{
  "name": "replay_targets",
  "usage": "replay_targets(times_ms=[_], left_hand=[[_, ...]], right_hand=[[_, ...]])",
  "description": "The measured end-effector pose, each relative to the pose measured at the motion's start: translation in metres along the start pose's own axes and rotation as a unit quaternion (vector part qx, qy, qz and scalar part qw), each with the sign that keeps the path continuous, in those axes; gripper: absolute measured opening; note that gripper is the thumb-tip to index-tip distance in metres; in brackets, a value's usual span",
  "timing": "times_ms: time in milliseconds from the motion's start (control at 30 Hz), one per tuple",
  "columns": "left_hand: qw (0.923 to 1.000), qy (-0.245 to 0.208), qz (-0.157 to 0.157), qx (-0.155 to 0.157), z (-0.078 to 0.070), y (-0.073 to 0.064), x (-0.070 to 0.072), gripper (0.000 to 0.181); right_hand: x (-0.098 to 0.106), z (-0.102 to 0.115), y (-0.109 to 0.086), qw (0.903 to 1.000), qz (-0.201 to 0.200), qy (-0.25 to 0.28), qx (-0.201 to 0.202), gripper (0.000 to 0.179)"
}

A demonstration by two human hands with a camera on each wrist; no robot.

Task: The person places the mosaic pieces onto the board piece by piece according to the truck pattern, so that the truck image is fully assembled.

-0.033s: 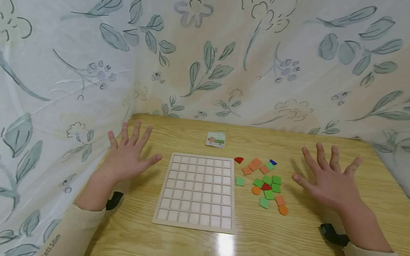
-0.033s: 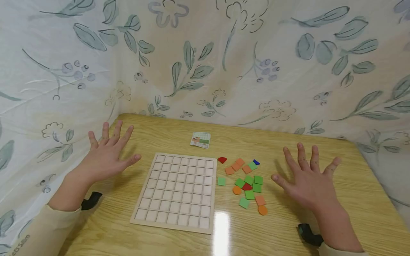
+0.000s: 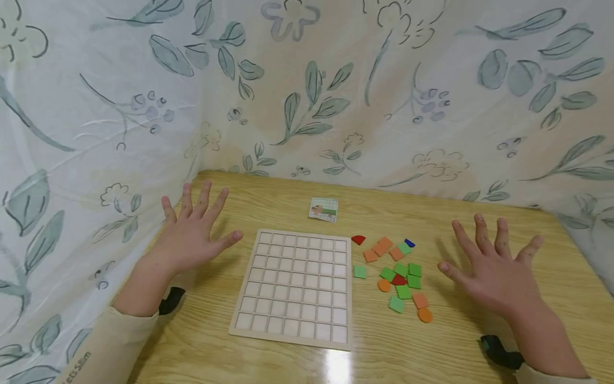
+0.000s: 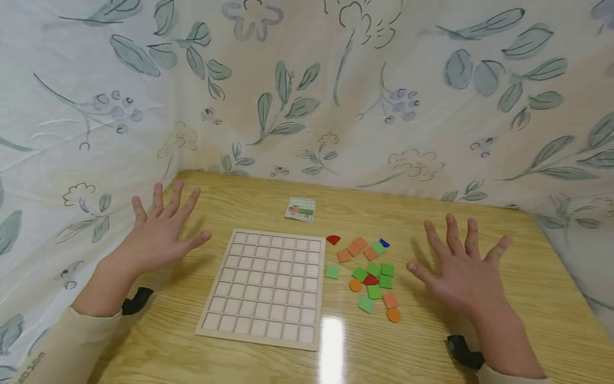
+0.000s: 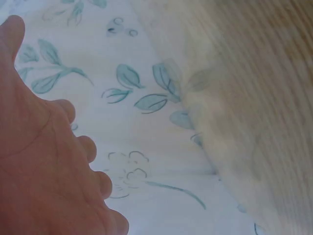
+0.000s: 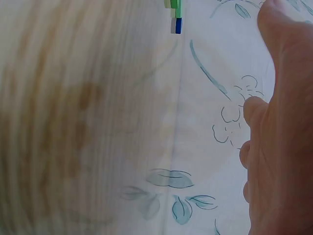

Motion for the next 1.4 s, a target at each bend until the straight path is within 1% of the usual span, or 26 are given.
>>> replay_targets(times_ms=[367,633,833,933,1000,1067,1100,1167,1233,1267,1333,1400], left_hand=[[0.9999,-0.003,0.008,-0.005,-0.007,0.001,0.004,0.105],[0.9999,-0.006,0.015,-0.001,-0.003,0.001,0.003,0.104],[0.9998,-0.012,0.014,-0.001,-0.001,0.002,0.002,0.106],[0.9997,-0.021,0.014,-0.005,-0.001,0.002,0.001,0.108],[0.9988,-0.043,0.017,-0.017,-0.001,0.003,0.0,0.109],[0.9955,-0.086,0.024,-0.032,-0.001,0.003,-0.003,0.109],[0.9929,-0.108,0.028,-0.04,-0.001,0.002,-0.006,0.108],[0.9836,-0.166,0.036,-0.061,-0.004,0.001,-0.011,0.1],[0.9716,-0.222,0.042,-0.072,-0.007,-0.001,-0.018,0.088],[0.9668,-0.24,0.044,-0.077,-0.009,-0.002,-0.021,0.08],[0.9546,-0.282,0.053,-0.081,-0.014,-0.003,-0.027,0.066],[0.9471,-0.305,0.061,-0.081,-0.016,-0.004,-0.033,0.057]], right_hand=[[-0.001,-0.001,0.001,1.0,0.002,0.008,-0.005,0.102],[-0.002,-0.001,0.003,1.0,0.003,0.005,-0.005,0.103],[-0.002,-0.001,0.003,0.9999,0.005,0.01,-0.01,0.104],[-0.005,0.001,0.004,0.9997,0.01,0.018,-0.01,0.104],[-0.008,0.005,0.005,0.999,0.012,0.043,-0.004,0.101],[-0.011,0.011,0.006,0.9953,0.01,0.096,0.008,0.096],[-0.012,0.015,0.006,0.9917,0.007,0.127,0.016,0.094],[-0.013,0.023,0.006,0.9803,0.003,0.195,0.032,0.085],[-0.013,0.03,0.006,0.9673,-0.002,0.25,0.043,0.075],[-0.012,0.034,0.005,0.962,-0.006,0.269,0.045,0.07],[-0.013,0.04,0.003,0.9546,-0.013,0.294,0.044,0.06],[-0.014,0.046,0.001,0.9501,-0.025,0.308,0.045,0.051]])
Point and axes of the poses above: each hand's wrist, its own y-axis towards the middle knuckle, its own x-axis out of the back of the hand, z = x × y, the point moved 5 cm from there along y, towards the middle knuckle, and after that the axes turned 4 degrees about -x, right-handed, at the moved point
